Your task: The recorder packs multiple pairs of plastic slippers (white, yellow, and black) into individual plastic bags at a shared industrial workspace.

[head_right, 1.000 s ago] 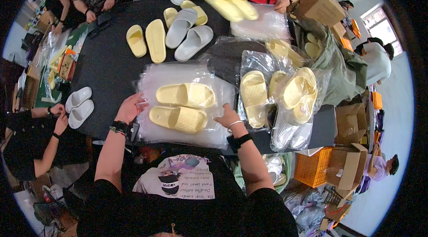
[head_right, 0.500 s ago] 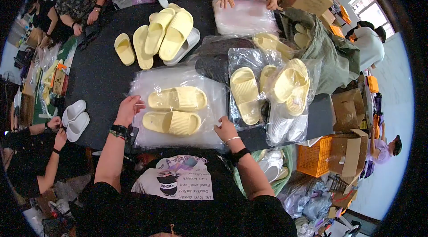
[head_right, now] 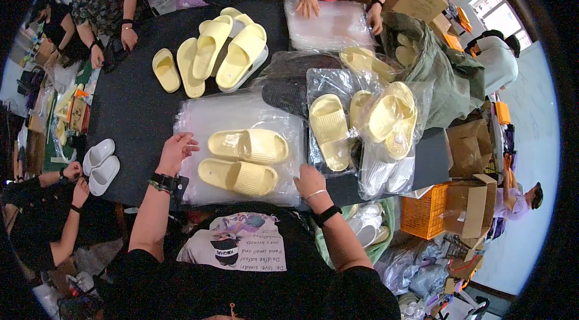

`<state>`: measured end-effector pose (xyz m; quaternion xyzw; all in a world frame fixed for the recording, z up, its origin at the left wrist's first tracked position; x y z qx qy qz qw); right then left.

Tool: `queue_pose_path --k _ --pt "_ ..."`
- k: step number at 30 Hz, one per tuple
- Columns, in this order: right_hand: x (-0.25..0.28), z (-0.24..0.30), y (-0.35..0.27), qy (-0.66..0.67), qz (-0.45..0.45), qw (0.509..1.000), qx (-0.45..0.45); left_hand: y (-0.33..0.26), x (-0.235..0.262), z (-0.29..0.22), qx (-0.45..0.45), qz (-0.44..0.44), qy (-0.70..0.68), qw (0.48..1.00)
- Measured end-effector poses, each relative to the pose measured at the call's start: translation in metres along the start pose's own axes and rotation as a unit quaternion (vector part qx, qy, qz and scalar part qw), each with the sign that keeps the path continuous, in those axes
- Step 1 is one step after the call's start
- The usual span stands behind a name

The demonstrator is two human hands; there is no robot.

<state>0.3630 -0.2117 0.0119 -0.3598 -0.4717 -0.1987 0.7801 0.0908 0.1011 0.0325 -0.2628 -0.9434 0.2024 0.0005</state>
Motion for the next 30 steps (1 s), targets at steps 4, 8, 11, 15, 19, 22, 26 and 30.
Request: queue_pose_path --k 4,8,11,15,19,22,26,30 --pt "0.032 0.031 0.04 0.096 -0.14 0.982 0.088 0.0 -0.001 0.002 0.023 -0.014 0.0 1.0" --pt "0.013 0.038 0.11 0.153 -0.171 0.973 -0.008 -0.001 0.001 -0.001 0.018 -0.013 0.011 1.0" --pt "-0.011 0.037 0.15 0.216 -0.095 0.971 -0.033 -0.002 0.002 -0.001 0.02 -0.02 0.022 0.999" --pt "-0.031 0.029 0.179 0.465 0.032 0.884 -0.044 -0.002 0.007 -0.003 -0.005 -0.026 0.007 1.0" --pt "-0.016 0.044 0.176 0.233 -0.148 0.96 0.056 -0.003 0.014 0.003 0.0 -0.04 0.0 0.999" --pt "-0.024 0.041 0.172 0.166 -0.14 0.976 0.021 -0.002 0.011 0.008 0.013 -0.058 -0.009 0.998" --pt "-0.027 0.035 0.16 0.221 -0.076 0.972 0.035 -0.001 0.014 0.013 0.017 -0.06 -0.009 0.998" --pt "-0.021 0.033 0.156 0.202 -0.126 0.971 0.027 0.003 0.006 0.006 -0.006 -0.017 0.009 1.0"
Point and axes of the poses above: each hand's wrist, its own y-axis towards the middle knuckle, its own x-axis out of the back of the hand, z = x × y, the point moved 4 cm from there along y, towards the middle knuckle, and after that the axes turned 11 degrees about -x, right-handed, at the moved point
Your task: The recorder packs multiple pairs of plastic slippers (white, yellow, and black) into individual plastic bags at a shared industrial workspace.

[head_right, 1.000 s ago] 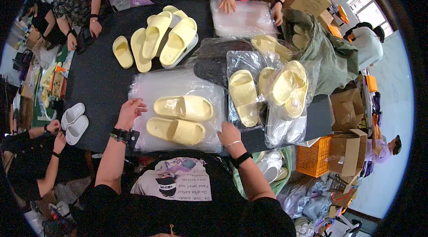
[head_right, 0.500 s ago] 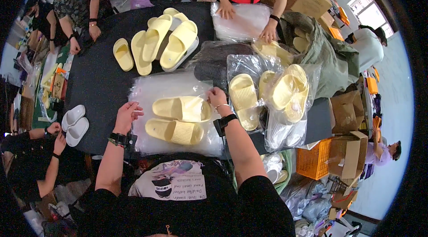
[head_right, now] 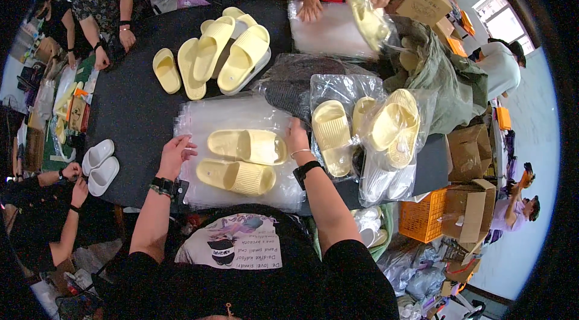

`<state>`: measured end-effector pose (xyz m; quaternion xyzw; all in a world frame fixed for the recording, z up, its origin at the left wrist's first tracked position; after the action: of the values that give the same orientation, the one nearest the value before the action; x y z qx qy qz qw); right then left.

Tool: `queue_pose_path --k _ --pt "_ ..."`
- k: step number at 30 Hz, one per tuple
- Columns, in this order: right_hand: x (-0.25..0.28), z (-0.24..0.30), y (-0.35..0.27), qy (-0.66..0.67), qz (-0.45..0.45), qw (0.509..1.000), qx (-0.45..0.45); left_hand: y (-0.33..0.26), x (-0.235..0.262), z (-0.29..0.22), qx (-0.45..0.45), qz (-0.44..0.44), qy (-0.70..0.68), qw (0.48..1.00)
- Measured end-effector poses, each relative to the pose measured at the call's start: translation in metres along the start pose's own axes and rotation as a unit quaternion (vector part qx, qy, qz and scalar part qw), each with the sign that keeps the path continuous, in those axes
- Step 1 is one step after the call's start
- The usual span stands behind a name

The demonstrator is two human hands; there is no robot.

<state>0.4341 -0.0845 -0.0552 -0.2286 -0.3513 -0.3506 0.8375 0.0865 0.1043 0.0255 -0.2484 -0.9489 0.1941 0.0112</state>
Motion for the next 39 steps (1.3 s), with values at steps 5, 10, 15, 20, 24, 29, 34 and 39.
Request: queue_pose_path --k 5,10,15,20,24,29,34,39 --pt "0.035 0.049 -0.032 -0.062 -0.033 0.992 0.108 -0.004 -0.001 -0.015 0.042 0.018 -0.11 0.993" --pt "0.069 0.067 -0.065 -0.146 0.07 0.965 0.206 0.006 0.022 0.024 0.048 0.087 -0.006 0.995" --pt "0.025 0.011 -0.07 -0.307 0.213 0.913 0.163 0.01 0.027 0.035 -0.263 0.262 0.39 0.843" --pt "0.019 -0.009 -0.074 -0.306 0.254 0.91 0.113 -0.024 -0.033 -0.019 -0.395 0.296 0.618 0.612" --pt "0.02 -0.009 -0.076 -0.335 0.249 0.902 0.112 -0.025 -0.052 -0.019 -0.419 0.42 0.594 0.543" --pt "0.012 -0.01 -0.075 -0.365 0.27 0.886 0.098 -0.009 -0.084 0.011 -0.422 0.472 0.568 0.527" --pt "0.009 -0.006 -0.067 -0.37 0.296 0.878 0.071 -0.005 -0.142 0.005 -0.445 0.471 0.562 0.514" --pt "0.013 -0.005 -0.057 -0.397 0.292 0.867 0.07 0.009 -0.156 0.047 -0.538 0.329 0.594 0.5"
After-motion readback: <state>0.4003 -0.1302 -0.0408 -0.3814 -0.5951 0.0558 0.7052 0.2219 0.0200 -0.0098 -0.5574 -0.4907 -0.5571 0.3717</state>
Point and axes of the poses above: each hand's wrist, its own y-axis towards the middle knuckle, its own x-axis out of the back of the hand, z = x × y, the point moved 4 cm from there along y, towards the middle knuckle, and after that the axes turned 11 degrees about -x, right-handed, at the moved point
